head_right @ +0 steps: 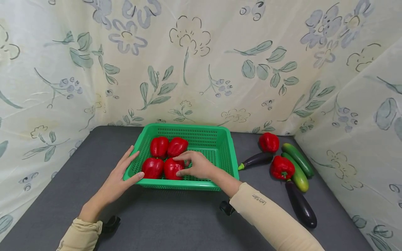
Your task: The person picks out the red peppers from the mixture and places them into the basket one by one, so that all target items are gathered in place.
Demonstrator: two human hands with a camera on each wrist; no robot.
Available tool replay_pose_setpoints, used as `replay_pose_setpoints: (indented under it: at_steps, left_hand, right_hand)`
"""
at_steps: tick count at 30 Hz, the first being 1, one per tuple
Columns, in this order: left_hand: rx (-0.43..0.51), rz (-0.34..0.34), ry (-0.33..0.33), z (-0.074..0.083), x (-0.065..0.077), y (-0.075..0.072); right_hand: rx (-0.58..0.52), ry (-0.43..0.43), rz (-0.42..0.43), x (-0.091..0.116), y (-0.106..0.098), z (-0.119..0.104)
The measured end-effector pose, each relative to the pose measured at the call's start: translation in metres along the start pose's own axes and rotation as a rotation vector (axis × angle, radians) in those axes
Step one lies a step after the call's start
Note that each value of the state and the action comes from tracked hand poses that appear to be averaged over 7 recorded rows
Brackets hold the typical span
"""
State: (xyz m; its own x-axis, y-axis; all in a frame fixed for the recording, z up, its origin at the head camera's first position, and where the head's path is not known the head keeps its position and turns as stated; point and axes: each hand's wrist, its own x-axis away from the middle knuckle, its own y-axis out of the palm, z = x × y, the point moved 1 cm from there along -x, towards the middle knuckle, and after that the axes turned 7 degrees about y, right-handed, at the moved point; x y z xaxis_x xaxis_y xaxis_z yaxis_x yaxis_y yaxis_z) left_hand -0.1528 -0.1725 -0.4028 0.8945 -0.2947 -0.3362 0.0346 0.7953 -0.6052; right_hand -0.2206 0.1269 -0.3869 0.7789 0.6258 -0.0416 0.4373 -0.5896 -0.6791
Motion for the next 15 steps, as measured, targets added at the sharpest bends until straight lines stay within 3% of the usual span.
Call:
replay_pose_setpoints:
  at_steps: [15]
  left_hand:
    - [0.007, -0.012, 0.024, -0.009, -0.012, -0.009]
  right_hand:
    - [0.027, 0.09, 0.069, -0.009, -0.002, -0.002]
